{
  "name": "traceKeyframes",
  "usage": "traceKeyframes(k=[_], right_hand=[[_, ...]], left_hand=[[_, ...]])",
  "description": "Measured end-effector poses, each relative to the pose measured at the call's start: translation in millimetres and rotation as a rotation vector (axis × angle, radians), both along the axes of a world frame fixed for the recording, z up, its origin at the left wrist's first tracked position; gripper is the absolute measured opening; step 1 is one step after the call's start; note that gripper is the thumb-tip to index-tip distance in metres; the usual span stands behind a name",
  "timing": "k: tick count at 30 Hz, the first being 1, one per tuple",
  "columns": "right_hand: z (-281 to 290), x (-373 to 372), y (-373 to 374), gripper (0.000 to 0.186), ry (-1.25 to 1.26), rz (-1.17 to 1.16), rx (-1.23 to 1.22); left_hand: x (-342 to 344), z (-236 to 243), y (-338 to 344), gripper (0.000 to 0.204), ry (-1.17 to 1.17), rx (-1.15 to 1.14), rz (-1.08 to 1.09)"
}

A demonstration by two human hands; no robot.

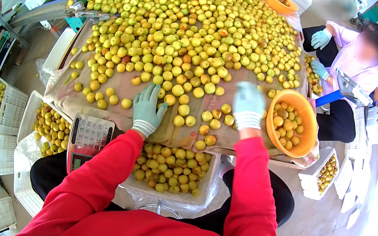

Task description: The person sorts yellow-green plums from a large pile on a table into a white crate, using gloved hands to pick and place individual fruits. The person occasionally inspects plums and transfers them between containers while seated at the table.

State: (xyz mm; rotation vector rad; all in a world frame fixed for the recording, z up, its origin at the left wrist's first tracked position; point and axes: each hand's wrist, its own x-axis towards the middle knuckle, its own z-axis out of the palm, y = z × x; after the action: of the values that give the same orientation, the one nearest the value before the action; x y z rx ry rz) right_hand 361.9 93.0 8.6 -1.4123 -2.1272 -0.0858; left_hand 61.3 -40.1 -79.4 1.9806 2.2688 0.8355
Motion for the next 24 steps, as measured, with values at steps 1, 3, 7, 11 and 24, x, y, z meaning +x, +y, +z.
traceKeyframes(k=[1, 3, 7, 11, 24], right_hand=[[-10, -30, -3, 0.020, 0.104, 0.203, -0.125], [-23, -88, -10, 0.025, 0.129, 0.237, -0.318], [-52, -158, -35, 0.038, -0.112, 0.328, -0.327], [-78, -158, -81, 0.041, -0.228, 0.358, -0.190], [-40, -135, -94, 0.018, -0.205, 0.222, -0.234]], left_hand=[[-1, -1, 0, 0.067, -0.003, -0.004, -0.002], [0, 1, -1, 0.064, -0.016, -0.005, -0.005], [-4, -5, -1, 0.061, -0.022, 0.007, 0.009], [4, -2, 6, 0.060, -0.063, -0.038, 0.025], [-2, -10, 5, 0.057, -0.062, -0.003, 0.007]])
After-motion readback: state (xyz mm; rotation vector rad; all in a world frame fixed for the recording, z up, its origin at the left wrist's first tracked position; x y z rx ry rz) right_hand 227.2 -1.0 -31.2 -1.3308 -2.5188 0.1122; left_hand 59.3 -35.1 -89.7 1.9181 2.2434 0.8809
